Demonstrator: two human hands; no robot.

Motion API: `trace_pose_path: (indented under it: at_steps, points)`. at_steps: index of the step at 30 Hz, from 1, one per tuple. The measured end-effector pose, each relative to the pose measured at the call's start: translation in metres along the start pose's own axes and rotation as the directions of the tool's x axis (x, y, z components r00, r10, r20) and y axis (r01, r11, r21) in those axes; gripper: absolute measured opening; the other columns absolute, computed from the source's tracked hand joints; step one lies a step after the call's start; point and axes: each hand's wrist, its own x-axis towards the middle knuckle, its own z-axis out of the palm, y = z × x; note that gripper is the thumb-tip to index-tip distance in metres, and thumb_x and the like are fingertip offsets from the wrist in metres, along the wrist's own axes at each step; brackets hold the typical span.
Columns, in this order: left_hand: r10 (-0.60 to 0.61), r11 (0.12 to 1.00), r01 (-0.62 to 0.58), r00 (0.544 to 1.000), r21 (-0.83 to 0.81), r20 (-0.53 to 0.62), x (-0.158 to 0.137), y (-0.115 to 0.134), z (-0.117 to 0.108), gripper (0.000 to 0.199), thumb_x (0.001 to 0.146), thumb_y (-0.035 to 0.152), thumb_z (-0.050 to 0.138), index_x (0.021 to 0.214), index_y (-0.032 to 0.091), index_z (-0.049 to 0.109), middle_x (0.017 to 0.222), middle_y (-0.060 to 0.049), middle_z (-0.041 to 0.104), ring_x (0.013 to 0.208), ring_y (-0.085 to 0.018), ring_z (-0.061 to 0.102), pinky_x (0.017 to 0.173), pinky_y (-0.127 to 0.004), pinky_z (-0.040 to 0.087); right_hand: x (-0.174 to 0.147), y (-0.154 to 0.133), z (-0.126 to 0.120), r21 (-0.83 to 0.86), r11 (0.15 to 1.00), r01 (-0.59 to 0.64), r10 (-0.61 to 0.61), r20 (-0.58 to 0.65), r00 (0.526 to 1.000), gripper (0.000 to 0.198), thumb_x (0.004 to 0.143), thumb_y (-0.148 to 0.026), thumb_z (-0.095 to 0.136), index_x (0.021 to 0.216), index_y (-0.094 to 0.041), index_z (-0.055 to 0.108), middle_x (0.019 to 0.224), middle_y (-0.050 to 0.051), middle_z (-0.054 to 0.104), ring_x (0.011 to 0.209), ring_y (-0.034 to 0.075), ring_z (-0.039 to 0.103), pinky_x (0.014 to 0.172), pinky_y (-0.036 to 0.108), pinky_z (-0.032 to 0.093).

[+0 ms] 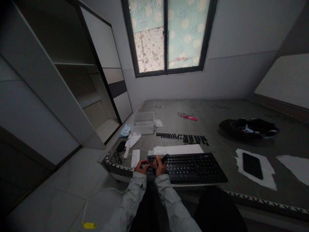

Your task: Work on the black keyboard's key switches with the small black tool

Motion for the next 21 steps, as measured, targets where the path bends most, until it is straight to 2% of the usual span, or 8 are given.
trace_pose_path:
  at_steps: [4,6,9,11,13,15,17,21]
  points:
    - [-0.005,1.000,0.005,0.998,0.001,-0.064,0.002,-0.004,-0.001,0.029,0.076,0.039,0.056,0.094,0.020,0.068,0.086,-0.005,0.074,0.071,-0.015,0.065,0.055,-0.025,0.043,-0.007,-0.023,-0.012,-0.242,0.970,0.035,-0.039,-0.015,0.999,0.044,0.077,-0.052,0.060,0.054,-0.025,0.036,0.040,-0.012,0.030,0.035,0.006,0.026,0.038,0.024,0.019]
    - [0.031,0.999,-0.029,0.996,0.028,-0.086,0.003,-0.007,0.000,0.028,0.079,0.037,0.052,0.092,0.019,0.069,0.087,-0.006,0.072,0.072,-0.015,0.065,0.057,-0.025,0.047,-0.013,-0.036,-0.030,-0.459,0.881,0.117,-0.107,0.048,0.993,0.045,0.080,-0.055,0.056,0.053,-0.024,0.038,0.044,-0.010,0.032,0.040,0.007,0.030,0.041,0.025,0.023]
    - [0.081,0.995,-0.073,0.990,0.072,-0.118,0.003,-0.008,0.000,0.028,0.083,0.033,0.047,0.093,0.018,0.069,0.093,-0.008,0.069,0.078,-0.016,0.065,0.062,-0.026,0.051,-0.023,-0.053,-0.064,-0.723,0.596,0.350,-0.244,0.253,0.936,0.046,0.085,-0.049,0.050,0.049,-0.024,0.037,0.044,-0.007,0.035,0.043,0.009,0.035,0.047,0.027,0.027]
    - [0.105,0.990,-0.092,0.988,0.107,-0.117,0.002,-0.008,-0.001,0.027,0.086,0.029,0.045,0.093,0.018,0.069,0.093,-0.008,0.069,0.081,-0.017,0.065,0.067,-0.028,0.054,-0.029,-0.064,-0.084,-0.776,0.397,0.490,-0.331,0.378,0.865,0.044,0.086,-0.043,0.049,0.048,-0.023,0.039,0.043,-0.006,0.039,0.041,0.009,0.039,0.048,0.027,0.029]
    - [0.131,0.984,-0.116,0.986,0.137,-0.106,0.002,-0.007,-0.003,0.028,0.087,0.026,0.042,0.090,0.019,0.070,0.094,-0.008,0.069,0.087,-0.019,0.066,0.076,-0.032,0.055,-0.032,-0.073,-0.098,-0.786,0.260,0.561,-0.369,0.456,0.810,0.042,0.087,-0.039,0.048,0.048,-0.023,0.042,0.041,-0.005,0.043,0.039,0.009,0.043,0.048,0.026,0.031]
    - [0.156,0.980,-0.140,0.982,0.142,-0.106,0.002,-0.006,-0.005,0.030,0.089,0.026,0.041,0.090,0.021,0.071,0.097,-0.009,0.070,0.094,-0.020,0.066,0.086,-0.036,0.055,-0.032,-0.082,-0.105,-0.798,0.186,0.573,-0.335,0.497,0.800,0.042,0.089,-0.036,0.046,0.049,-0.023,0.043,0.042,-0.005,0.046,0.039,0.010,0.046,0.048,0.025,0.032]
    - [0.161,0.981,-0.144,0.979,0.129,-0.125,0.001,-0.006,-0.007,0.030,0.089,0.028,0.042,0.092,0.022,0.071,0.100,-0.009,0.070,0.098,-0.020,0.066,0.091,-0.038,0.054,-0.028,-0.091,-0.107,-0.811,0.148,0.566,-0.237,0.527,0.817,0.041,0.089,-0.037,0.045,0.051,-0.023,0.046,0.043,-0.004,0.050,0.041,0.011,0.050,0.049,0.025,0.034]
    - [0.066,0.998,-0.062,0.982,0.026,-0.178,-0.004,-0.001,-0.010,0.027,0.085,0.034,0.051,0.102,0.020,0.066,0.099,-0.009,0.074,0.091,-0.019,0.070,0.082,-0.035,0.057,-0.021,-0.105,-0.103,-0.839,0.109,0.532,0.042,0.539,0.841,0.033,0.087,-0.034,0.045,0.058,-0.022,0.057,0.053,0.002,0.064,0.052,0.016,0.061,0.053,0.027,0.036]
